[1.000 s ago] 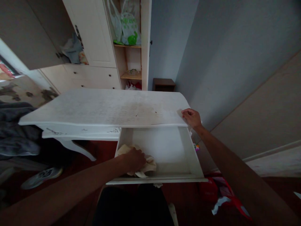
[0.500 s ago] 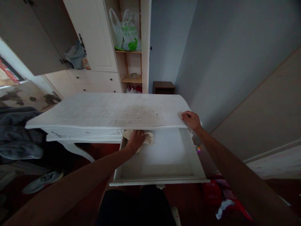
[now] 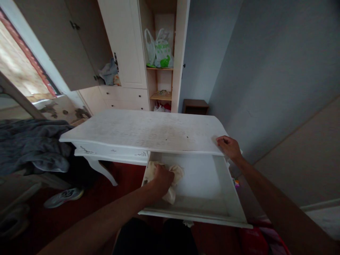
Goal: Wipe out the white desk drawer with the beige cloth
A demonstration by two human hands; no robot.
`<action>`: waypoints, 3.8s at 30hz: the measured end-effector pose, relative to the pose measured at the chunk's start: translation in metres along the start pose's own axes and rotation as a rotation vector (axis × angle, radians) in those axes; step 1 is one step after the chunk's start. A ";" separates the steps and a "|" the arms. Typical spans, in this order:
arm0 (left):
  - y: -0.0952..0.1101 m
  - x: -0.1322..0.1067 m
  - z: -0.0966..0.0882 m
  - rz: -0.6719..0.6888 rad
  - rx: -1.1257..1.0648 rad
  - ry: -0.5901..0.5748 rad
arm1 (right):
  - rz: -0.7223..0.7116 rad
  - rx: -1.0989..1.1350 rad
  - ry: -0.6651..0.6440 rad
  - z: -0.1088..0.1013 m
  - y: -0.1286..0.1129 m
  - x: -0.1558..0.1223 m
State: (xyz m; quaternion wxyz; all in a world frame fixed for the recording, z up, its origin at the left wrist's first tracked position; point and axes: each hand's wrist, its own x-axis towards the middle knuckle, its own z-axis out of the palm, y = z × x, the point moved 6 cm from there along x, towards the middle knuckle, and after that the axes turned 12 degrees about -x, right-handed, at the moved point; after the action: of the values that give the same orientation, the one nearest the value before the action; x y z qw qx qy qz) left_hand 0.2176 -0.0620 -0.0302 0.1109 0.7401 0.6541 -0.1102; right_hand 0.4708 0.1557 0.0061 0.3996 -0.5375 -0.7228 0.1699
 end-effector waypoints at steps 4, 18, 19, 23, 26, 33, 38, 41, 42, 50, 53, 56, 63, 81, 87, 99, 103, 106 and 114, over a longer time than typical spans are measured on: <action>-0.006 -0.031 -0.012 0.050 -0.158 0.173 | -0.012 -0.016 0.002 0.001 0.001 -0.001; -0.087 -0.110 -0.028 0.122 -0.608 0.667 | 0.020 -0.082 0.013 0.004 0.013 0.000; -0.085 -0.117 -0.026 0.167 -0.620 0.647 | 0.019 -0.086 0.013 0.004 0.013 0.001; -0.073 -0.146 -0.008 0.108 -0.646 0.567 | 0.000 -0.119 0.017 0.004 0.010 0.000; -0.062 -0.169 0.008 -0.094 -0.599 0.644 | 0.013 -0.139 0.020 0.004 0.010 0.000; 0.006 -0.188 0.029 0.001 -0.422 0.878 | 0.003 -0.113 0.022 0.007 0.007 0.000; 0.041 -0.158 0.035 0.062 -0.393 0.943 | -0.012 -0.130 0.043 0.007 0.001 0.000; 0.073 -0.133 0.036 0.165 -0.406 0.922 | -0.018 -0.126 0.047 0.008 0.000 0.001; 0.086 -0.125 0.034 0.209 -0.421 0.918 | -0.015 -0.121 0.050 0.009 0.000 0.002; 0.187 -0.054 0.009 0.485 -0.454 0.633 | -0.079 -0.069 -0.012 0.011 -0.002 0.003; 0.205 -0.020 -0.003 0.544 -0.445 0.476 | -0.103 -0.017 -0.083 0.009 0.001 0.005; 0.208 0.008 -0.018 0.536 -0.407 0.433 | -0.045 0.052 -0.108 0.006 0.008 0.010; 0.179 0.067 -0.050 0.324 -0.360 0.465 | -0.015 0.133 -0.116 0.007 0.013 0.015; 0.118 0.052 -0.086 0.137 -0.478 0.203 | 0.029 0.271 -0.104 0.003 0.016 0.017; 0.028 0.022 -0.156 0.212 -0.528 0.442 | 0.113 0.364 -0.095 0.002 0.019 0.017; -0.046 0.077 -0.157 -0.030 -0.232 0.652 | 0.139 0.350 -0.058 0.002 0.020 0.012; -0.059 0.092 -0.118 0.096 -0.280 0.612 | 0.155 0.315 -0.052 0.001 0.021 0.011; -0.073 0.076 -0.119 0.233 -0.371 0.716 | 0.155 0.301 -0.038 -0.001 0.019 0.010; -0.172 0.027 -0.118 -0.041 -0.441 0.868 | 0.183 0.464 0.121 -0.009 0.022 0.005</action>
State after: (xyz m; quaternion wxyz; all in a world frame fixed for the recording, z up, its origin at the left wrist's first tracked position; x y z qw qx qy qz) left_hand 0.0526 0.0207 0.0706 -0.0200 0.6636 0.6620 0.3478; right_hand 0.4915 0.1662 -0.0013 0.5376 -0.5038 -0.5878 0.3343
